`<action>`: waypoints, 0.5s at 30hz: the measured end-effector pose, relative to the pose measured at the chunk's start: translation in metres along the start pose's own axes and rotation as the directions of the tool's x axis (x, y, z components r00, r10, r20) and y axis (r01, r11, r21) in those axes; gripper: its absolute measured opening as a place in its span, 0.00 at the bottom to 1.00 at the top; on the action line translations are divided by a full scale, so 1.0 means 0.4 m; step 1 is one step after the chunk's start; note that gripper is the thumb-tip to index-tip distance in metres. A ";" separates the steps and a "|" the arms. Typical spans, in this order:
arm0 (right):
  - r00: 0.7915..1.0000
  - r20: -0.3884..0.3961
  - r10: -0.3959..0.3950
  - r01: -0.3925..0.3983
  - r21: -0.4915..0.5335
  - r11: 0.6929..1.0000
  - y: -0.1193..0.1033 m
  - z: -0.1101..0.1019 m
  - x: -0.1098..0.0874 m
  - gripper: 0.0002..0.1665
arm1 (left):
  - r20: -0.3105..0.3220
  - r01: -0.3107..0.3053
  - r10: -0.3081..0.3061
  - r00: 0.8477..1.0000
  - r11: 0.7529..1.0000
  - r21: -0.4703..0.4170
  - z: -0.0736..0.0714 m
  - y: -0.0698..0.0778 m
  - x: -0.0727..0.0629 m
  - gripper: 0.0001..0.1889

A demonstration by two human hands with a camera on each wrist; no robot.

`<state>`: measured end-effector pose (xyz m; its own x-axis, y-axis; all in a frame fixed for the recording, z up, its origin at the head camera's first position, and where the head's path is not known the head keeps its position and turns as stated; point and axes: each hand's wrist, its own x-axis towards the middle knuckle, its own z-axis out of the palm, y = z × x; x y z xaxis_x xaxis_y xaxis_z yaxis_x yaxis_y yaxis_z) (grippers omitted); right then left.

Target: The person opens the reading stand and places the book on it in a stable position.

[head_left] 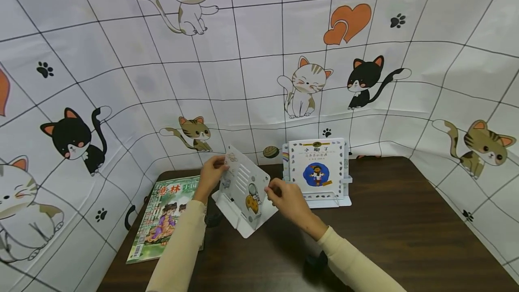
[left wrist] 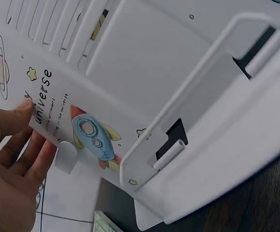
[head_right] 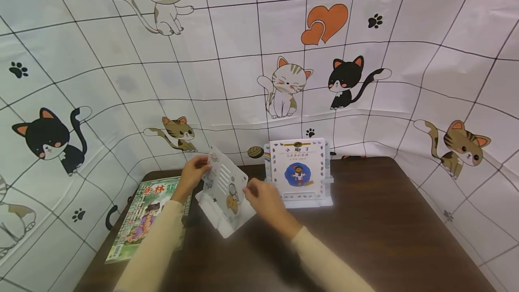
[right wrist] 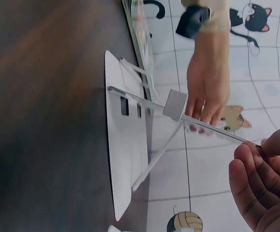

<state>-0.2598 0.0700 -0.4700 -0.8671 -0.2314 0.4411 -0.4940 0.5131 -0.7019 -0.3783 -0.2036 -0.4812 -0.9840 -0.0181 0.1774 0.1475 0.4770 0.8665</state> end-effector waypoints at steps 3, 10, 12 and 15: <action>1.000 -0.029 -0.005 0.003 -0.061 0.998 0.012 -0.009 0.028 0.06 | -0.050 0.023 -0.023 0.998 1.000 0.002 -0.006 -0.005 -0.006 0.22; 0.999 -0.046 0.006 -0.018 -0.256 0.967 0.039 -0.041 0.106 0.07 | -0.188 0.038 -0.039 0.981 0.999 -0.012 -0.003 -0.014 -0.018 0.19; 0.999 -0.048 0.022 -0.035 -0.295 0.955 0.046 -0.047 0.129 0.09 | -0.217 0.037 -0.038 0.975 0.999 -0.007 0.002 -0.019 -0.021 0.19; 0.997 -0.065 0.044 -0.064 -0.343 0.937 0.059 -0.051 0.158 0.10 | -0.247 0.030 -0.027 0.969 0.999 0.010 0.012 -0.027 -0.024 0.18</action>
<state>-0.3248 0.0844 -0.4471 -0.8822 -0.1539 0.4451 -0.3854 0.7790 -0.4945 -0.3709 -0.2044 -0.4946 -0.9322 -0.2475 0.2641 0.1167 0.4852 0.8666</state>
